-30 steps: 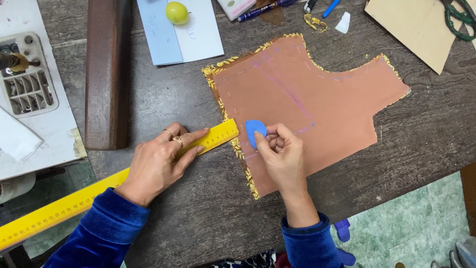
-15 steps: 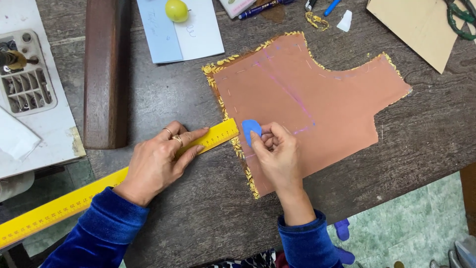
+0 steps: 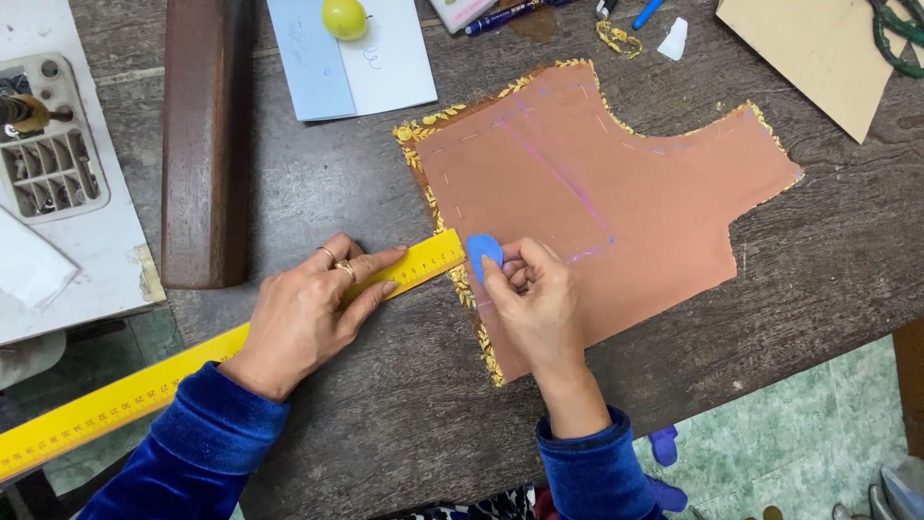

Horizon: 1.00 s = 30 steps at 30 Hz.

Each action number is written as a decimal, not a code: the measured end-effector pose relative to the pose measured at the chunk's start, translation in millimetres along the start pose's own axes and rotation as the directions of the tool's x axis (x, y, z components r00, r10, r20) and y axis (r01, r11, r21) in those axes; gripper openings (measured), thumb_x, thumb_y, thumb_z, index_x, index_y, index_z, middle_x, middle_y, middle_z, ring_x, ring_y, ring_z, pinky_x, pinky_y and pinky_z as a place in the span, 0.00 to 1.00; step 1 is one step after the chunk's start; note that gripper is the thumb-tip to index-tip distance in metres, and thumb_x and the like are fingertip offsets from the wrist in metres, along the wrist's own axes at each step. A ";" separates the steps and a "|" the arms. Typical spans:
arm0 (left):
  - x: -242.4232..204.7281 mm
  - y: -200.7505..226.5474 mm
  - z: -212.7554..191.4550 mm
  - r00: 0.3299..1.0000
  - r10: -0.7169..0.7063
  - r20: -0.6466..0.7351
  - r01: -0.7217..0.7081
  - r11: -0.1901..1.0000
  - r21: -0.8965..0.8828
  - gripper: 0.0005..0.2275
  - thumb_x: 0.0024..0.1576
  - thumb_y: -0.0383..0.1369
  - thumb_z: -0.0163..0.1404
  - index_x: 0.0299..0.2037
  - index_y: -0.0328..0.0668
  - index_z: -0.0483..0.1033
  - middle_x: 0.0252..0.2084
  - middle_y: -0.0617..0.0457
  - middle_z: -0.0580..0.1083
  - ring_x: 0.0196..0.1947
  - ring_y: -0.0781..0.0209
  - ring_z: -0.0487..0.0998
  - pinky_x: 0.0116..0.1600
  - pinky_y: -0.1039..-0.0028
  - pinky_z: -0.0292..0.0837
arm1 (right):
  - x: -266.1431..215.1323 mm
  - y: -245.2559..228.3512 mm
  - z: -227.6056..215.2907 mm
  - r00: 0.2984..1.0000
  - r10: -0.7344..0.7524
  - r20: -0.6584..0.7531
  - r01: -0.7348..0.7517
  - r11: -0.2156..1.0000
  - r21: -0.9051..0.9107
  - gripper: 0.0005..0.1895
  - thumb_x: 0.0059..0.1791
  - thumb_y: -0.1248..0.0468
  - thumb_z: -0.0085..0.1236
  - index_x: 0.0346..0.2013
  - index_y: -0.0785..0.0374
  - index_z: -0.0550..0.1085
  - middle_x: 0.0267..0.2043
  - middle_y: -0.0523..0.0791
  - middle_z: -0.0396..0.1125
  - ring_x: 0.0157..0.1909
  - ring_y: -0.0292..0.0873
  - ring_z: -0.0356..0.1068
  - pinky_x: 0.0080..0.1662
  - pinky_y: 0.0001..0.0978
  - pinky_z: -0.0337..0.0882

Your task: The person uses scissors to cut a piece of brown fabric with a gold patterned border along a marked line. After cutting, the person uses a yellow ruler and a blue marking tool to draw straight lines on the fabric.

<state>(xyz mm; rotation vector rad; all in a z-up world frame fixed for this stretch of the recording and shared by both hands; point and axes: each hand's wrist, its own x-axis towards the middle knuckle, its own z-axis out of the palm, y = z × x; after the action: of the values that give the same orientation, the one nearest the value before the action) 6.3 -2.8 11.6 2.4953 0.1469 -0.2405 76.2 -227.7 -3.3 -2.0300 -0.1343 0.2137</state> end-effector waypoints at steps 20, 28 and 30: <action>6.5 22.1 -20.5 0.983 -0.095 0.157 0.078 0.991 0.111 0.14 0.54 0.40 0.50 0.50 0.69 0.76 0.37 0.59 0.74 0.34 0.47 0.80 0.40 0.57 0.77 | 3.1 -7.8 -4.7 0.996 -0.047 0.081 0.060 0.983 -0.174 0.03 0.39 0.72 0.60 0.22 0.70 0.74 0.16 0.47 0.61 0.15 0.36 0.61 0.17 0.25 0.59; 4.6 15.2 -14.8 0.986 -0.082 0.143 0.073 0.995 0.067 0.14 0.54 0.40 0.49 0.50 0.69 0.76 0.37 0.59 0.74 0.35 0.47 0.80 0.41 0.55 0.77 | -11.8 -9.8 -1.0 0.999 -0.032 0.014 0.034 0.992 -0.125 0.01 0.38 0.74 0.58 0.21 0.69 0.75 0.15 0.47 0.61 0.15 0.35 0.61 0.18 0.21 0.59; 5.0 13.9 -13.4 0.986 -0.081 0.142 0.073 0.995 0.063 0.14 0.54 0.40 0.49 0.51 0.69 0.76 0.37 0.59 0.74 0.36 0.47 0.80 0.41 0.55 0.77 | -11.9 -10.1 1.0 0.999 -0.032 0.014 0.033 0.994 -0.106 0.01 0.39 0.74 0.58 0.21 0.69 0.75 0.15 0.47 0.61 0.16 0.34 0.61 0.18 0.20 0.60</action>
<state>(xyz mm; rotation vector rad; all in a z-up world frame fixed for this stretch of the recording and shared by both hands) 15.3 -5.7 29.2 2.5208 0.1788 -0.4628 64.4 -224.5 6.4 -2.1308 -0.1894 0.2021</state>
